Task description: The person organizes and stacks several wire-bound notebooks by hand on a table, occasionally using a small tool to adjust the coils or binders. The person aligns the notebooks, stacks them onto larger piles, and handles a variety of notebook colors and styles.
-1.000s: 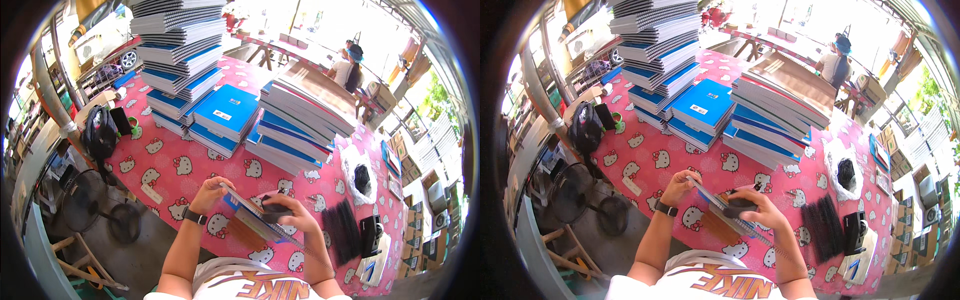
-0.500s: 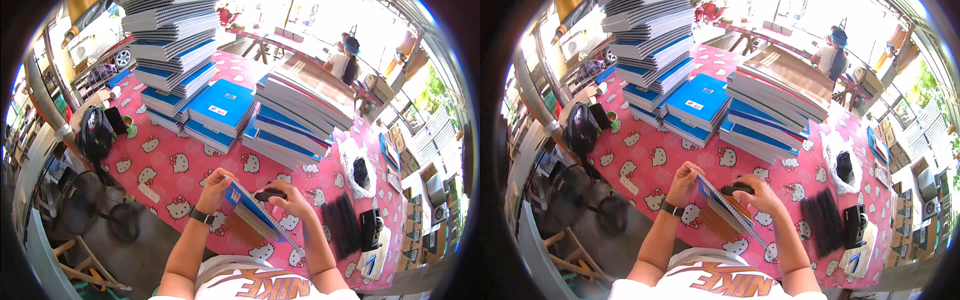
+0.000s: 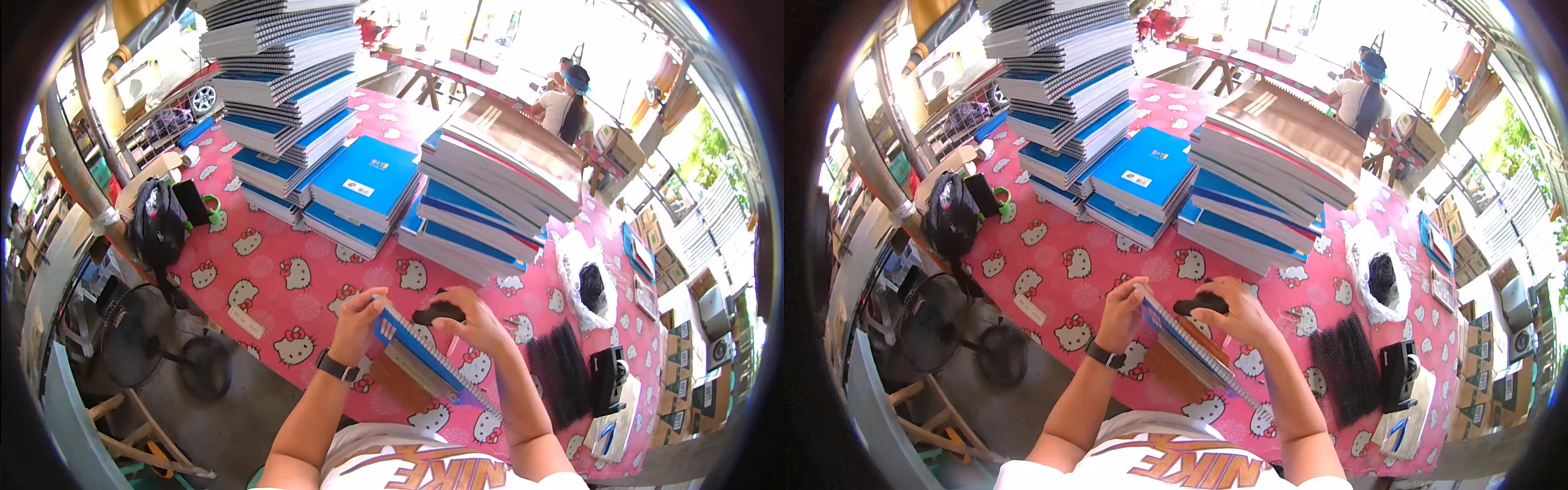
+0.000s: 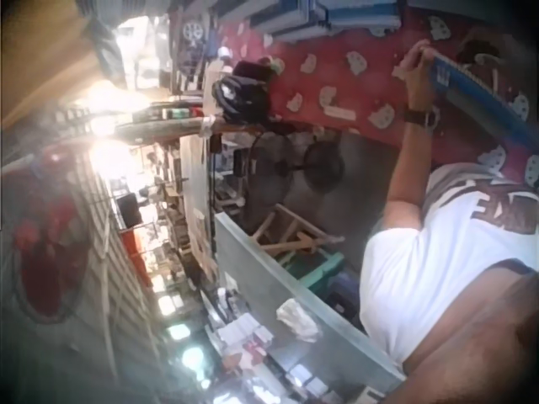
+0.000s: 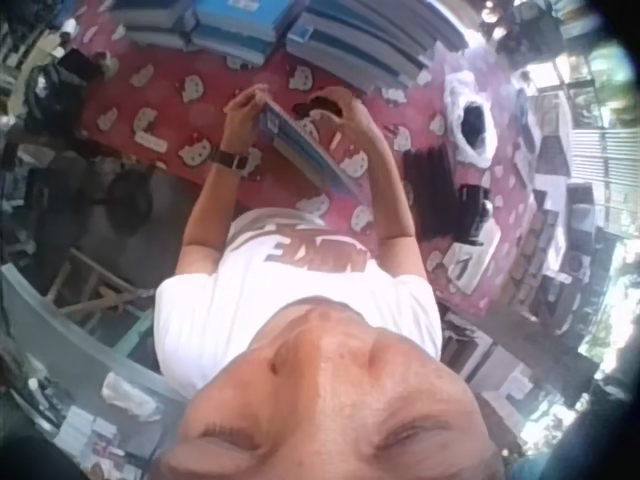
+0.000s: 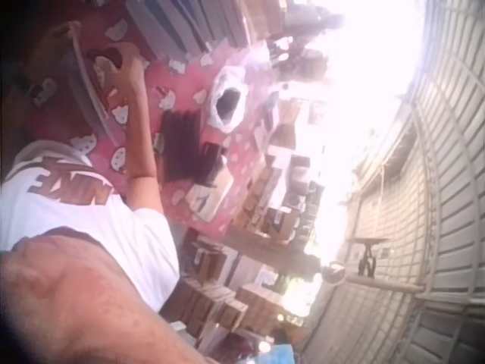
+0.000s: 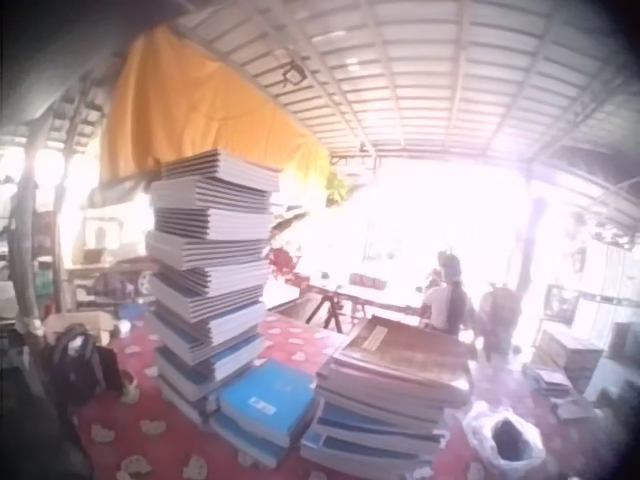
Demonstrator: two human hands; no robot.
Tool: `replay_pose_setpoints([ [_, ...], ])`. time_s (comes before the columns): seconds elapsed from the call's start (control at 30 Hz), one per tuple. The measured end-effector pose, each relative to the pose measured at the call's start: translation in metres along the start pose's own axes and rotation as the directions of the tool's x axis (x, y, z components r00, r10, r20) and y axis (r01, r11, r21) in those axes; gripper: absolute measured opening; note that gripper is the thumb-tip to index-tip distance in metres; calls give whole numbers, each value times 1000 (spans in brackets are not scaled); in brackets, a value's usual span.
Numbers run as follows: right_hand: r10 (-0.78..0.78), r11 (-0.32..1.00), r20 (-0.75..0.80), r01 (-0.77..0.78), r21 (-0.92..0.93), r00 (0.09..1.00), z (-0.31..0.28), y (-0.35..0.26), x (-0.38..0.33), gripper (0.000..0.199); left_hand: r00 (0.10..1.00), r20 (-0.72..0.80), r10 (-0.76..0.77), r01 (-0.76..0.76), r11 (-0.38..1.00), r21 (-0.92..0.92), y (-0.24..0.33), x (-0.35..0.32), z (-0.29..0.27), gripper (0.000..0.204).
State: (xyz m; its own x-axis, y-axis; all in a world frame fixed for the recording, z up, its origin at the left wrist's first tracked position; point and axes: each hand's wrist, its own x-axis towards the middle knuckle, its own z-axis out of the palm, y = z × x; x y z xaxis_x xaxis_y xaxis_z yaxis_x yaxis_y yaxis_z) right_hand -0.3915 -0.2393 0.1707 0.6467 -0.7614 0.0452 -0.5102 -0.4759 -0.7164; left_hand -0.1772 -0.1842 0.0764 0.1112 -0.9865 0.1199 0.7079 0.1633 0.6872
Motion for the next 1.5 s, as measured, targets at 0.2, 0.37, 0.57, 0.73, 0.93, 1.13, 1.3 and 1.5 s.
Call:
replay_pose_setpoints([
  [0.2,-251,945,77,227,236,965,10,-2,-2,50,998,55,-32,41,986,-160,-4,-1,-9,20],
  [0.37,-209,880,40,170,444,977,14,-7,-1,53,997,61,-49,59,985,-163,-6,0,-1,17],
  [0.57,-316,622,97,129,773,944,10,-13,5,58,998,21,-52,54,983,-174,-2,-3,4,17],
  [0.73,-82,958,94,53,281,992,15,2,18,63,996,83,-22,36,985,-168,-3,-3,-1,19],
  [0.93,-186,757,-7,148,636,983,0,-4,4,57,993,66,-94,99,992,-82,6,-2,15,23],
  [1.13,-319,839,-205,175,-515,926,-18,-76,-18,67,1000,25,18,-26,938,347,4,5,12,23],
  [1.3,-266,749,42,233,-620,963,10,-78,-30,72,997,-73,40,-12,935,354,-1,7,29,24],
  [1.5,-302,692,100,290,-661,948,8,-74,-27,71,999,-17,33,-28,975,222,0,-3,20,23],
])
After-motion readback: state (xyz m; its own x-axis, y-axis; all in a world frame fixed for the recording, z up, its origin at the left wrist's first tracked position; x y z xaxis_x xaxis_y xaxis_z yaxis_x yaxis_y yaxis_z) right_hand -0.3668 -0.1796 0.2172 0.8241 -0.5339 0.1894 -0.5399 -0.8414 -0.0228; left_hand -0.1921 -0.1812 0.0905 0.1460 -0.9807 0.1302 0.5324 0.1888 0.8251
